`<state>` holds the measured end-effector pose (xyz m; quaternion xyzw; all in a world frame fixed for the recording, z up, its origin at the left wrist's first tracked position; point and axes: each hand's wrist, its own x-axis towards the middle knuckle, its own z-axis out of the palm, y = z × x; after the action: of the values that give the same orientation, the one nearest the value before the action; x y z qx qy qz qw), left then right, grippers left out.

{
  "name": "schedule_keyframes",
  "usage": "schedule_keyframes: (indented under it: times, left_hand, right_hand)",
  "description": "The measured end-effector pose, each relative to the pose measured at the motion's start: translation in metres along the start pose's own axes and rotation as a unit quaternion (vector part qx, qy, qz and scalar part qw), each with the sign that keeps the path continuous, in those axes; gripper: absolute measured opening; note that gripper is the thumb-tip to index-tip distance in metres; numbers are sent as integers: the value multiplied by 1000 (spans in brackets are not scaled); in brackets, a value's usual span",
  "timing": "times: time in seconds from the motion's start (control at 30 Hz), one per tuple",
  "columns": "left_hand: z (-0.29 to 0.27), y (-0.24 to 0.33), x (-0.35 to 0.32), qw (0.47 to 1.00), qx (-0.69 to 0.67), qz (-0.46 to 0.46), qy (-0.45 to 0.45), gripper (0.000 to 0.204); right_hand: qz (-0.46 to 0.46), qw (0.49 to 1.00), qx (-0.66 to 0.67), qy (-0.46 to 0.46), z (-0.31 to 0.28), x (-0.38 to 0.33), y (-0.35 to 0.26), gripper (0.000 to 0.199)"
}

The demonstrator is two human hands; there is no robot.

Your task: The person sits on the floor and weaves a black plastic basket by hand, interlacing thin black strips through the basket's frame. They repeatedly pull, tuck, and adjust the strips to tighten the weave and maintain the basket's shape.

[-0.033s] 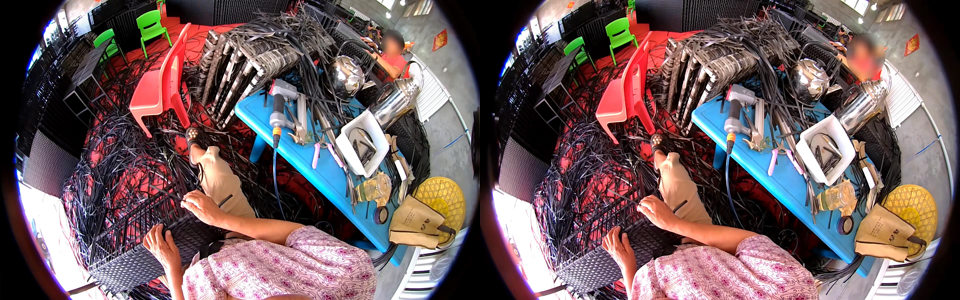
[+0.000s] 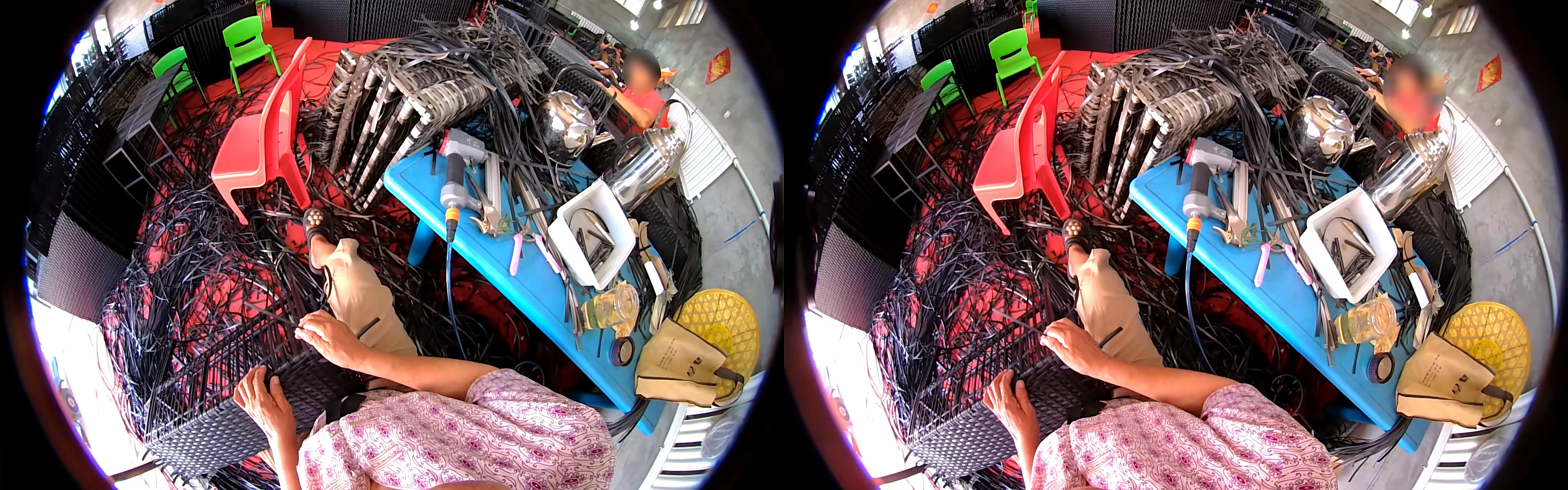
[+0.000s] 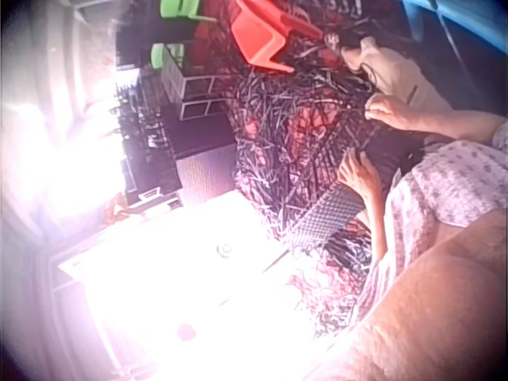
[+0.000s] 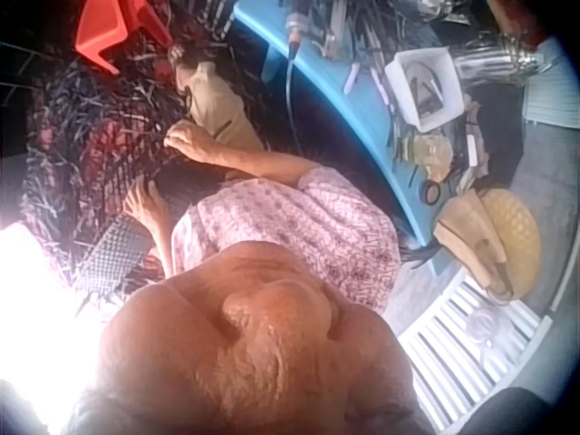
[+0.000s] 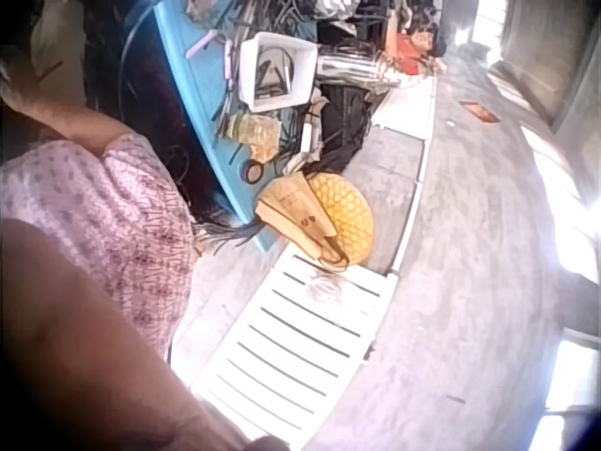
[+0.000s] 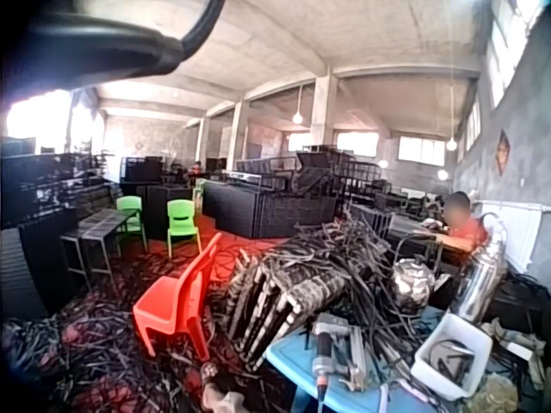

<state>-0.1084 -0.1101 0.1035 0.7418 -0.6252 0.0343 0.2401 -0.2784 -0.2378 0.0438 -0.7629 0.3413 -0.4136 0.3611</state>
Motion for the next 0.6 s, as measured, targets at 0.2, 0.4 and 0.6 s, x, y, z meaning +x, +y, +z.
schedule_keyframes:
  times: [0.2,0.4,0.6]
  left_hand:
    - [3,-2,-1,1000,1,-1,1,28]
    - [6,-3,-3,1000,10,3,3,29]
    - [5,-2,-1,1000,22,10,9,27]
  right_hand:
    - [0,1000,9,1,-3,1,-2,22]
    - [25,999,24,11,-1,-2,-1,22]
    - [-23,999,-6,44,2,-4,-1,20]
